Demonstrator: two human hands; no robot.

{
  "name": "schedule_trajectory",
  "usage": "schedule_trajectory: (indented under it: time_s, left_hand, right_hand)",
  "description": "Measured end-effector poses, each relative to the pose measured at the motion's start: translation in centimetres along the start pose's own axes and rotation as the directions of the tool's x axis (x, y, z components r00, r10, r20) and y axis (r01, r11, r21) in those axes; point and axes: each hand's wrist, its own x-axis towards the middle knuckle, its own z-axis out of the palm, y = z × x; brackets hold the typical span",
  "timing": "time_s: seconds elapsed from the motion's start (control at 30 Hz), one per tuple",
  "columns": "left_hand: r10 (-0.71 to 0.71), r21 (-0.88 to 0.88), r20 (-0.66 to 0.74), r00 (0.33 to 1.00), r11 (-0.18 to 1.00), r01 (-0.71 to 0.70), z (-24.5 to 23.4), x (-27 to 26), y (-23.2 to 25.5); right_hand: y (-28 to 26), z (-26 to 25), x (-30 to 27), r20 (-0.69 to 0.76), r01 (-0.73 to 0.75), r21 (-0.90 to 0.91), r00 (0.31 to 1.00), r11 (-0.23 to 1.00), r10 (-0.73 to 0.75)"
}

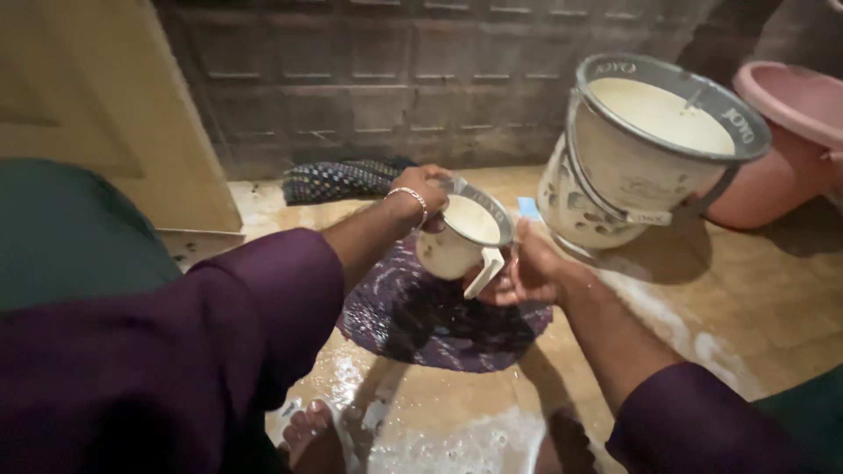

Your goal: The person washes a circular rug on a bathroom floor by scrubbing it with a brush and soapy water. They pour water from a mug onto the rug, scrub various sections with a pink brush, wring the rug by hand, and rinse it.

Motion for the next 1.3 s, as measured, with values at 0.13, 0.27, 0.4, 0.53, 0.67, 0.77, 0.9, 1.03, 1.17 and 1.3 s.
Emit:
schedule_trajectory:
  time_s: [0.13,0.27,0.4,0.53,0.67,0.77,0.9,1.03,1.17,1.3]
  left_hand:
    - [0.052,-0.06,0.172,0.984,0.997,-0.042,4.2,2.9,-2.3]
    - [-0.074,0.109,0.362,0.929,0.993,0.036,7.8,5.8,-5.6]
    - [0.135,0.744,0.439,0.888,0.499,-0.443,8.4,4.2,-10.1]
    - [-0.177,0.918,0.389,0.904,0.154,-0.365,5.8,-3.9,-13.5]
    - [-0.374,0.933,0.353,0.858,0.207,-0.294,5.6,-8.4,-14.5]
    - [-0.344,0.925,0.366,0.865,0.241,-0.295,5.7,-8.9,-14.6]
    - [-0.363,0.922,0.376,0.852,0.235,-0.307,6.1,-9.6,-14.5]
    - [-0.299,0.898,0.389,0.871,0.332,-0.287,5.7,-11.5,-13.8]
    - [-0.306,0.882,0.413,0.858,0.368,-0.294,5.6,-12.8,-13.2]
    - [-0.278,0.878,0.405,0.871,0.383,-0.286,6.0,-14.0,-13.6]
  right_hand:
    - [-0.5,-4.5,-0.4,-0.014,0.22,-0.114,0.975,0.969,-0.224]
    - [-0.4,-8.9,-1.4,-0.423,0.108,-0.26,0.881,0.959,-0.214]
    - [0.5,-15.2,-2.9,-0.517,0.055,-0.195,0.843,0.979,-0.15]
    - [2.6,-20.8,-1.7,-0.648,-0.059,-0.05,0.762,0.997,0.013]
    - [5.7,-25.4,0.9,-0.715,-0.005,-0.007,0.699,1.0,-0.001]
    - [7.1,-27.7,1.8,-0.765,0.101,0.117,0.643,0.988,0.025]
    - [9.9,-30.2,3.4,-0.855,0.177,0.128,0.518,0.976,0.019]
    - [16.2,-31.2,5.0,-0.795,0.096,0.017,0.605,0.995,-0.044]
    - [21.6,-27.1,4.2,-0.652,0.021,-0.091,0.755,0.996,-0.076]
    - [19.8,-18.9,2.8,-0.885,-0.269,-0.45,0.258,0.851,-0.387]
